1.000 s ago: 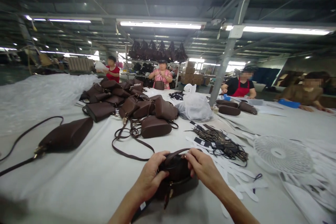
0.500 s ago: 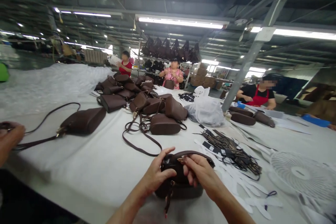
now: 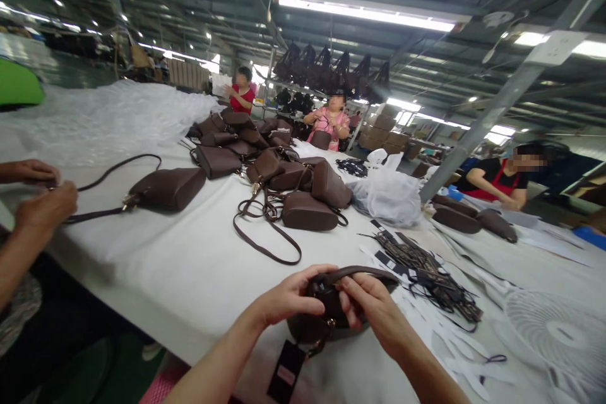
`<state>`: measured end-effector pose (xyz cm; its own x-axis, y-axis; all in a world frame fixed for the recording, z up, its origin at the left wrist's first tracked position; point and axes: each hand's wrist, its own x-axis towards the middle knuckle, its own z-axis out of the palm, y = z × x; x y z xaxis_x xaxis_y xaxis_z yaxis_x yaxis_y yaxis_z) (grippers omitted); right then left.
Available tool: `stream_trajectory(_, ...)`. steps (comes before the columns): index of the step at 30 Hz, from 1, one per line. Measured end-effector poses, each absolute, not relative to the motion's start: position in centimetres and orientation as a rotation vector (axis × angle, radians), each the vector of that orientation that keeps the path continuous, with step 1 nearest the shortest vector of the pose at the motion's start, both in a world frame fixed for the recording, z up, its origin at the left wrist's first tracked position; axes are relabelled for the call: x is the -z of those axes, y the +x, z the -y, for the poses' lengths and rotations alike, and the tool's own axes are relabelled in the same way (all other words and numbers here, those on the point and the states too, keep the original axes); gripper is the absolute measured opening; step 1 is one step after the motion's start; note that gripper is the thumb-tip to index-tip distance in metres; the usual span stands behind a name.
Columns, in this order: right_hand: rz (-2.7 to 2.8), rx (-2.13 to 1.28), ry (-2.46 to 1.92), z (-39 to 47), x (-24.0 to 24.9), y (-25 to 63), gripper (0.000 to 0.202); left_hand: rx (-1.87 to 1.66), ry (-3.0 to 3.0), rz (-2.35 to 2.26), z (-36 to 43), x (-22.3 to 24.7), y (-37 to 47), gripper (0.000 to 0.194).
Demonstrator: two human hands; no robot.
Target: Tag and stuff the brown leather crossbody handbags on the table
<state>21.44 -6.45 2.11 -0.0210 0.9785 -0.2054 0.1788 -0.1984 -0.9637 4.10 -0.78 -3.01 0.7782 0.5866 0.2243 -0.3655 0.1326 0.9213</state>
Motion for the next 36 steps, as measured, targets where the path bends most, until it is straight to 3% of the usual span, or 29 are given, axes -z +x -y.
stream_trajectory(6,1.259,-1.317,-1.454,6.5,-2.1,21.9,0.051,-0.635,1.071,-0.179,0.0,3.7,4.0,0.066)
stream_trajectory(13,1.369,-1.420,-1.438,6.8,-2.4,22.0,0.052,-0.624,1.351,-0.295,0.7,2.2,4.3,0.064)
stream_trajectory(18,1.337,-1.399,-1.439,6.6,-2.5,21.9,0.052,-0.720,1.450,-0.267,1.1,2.3,4.2,0.055)
stream_trajectory(22,1.340,-1.364,-1.428,6.9,-2.2,21.5,0.050,-0.881,1.524,-0.389,2.3,2.7,5.3,0.064)
stream_trajectory(25,1.435,-1.233,-1.452,7.3,-2.2,20.7,0.052,-0.982,1.581,-0.509,3.1,2.8,6.1,0.044)
stream_trajectory(30,1.559,-1.121,-1.486,6.9,-2.5,20.2,0.050,-0.993,1.620,-0.537,2.7,2.8,6.4,0.033)
stream_trajectory(33,1.482,-1.230,-1.459,6.3,-2.5,20.7,0.045,-0.965,1.536,-0.555,2.2,2.5,6.4,0.027)
stream_trajectory(36,1.322,-1.426,-1.363,6.4,-2.4,21.2,0.046,-0.893,1.464,-0.505,2.2,2.5,6.1,0.037)
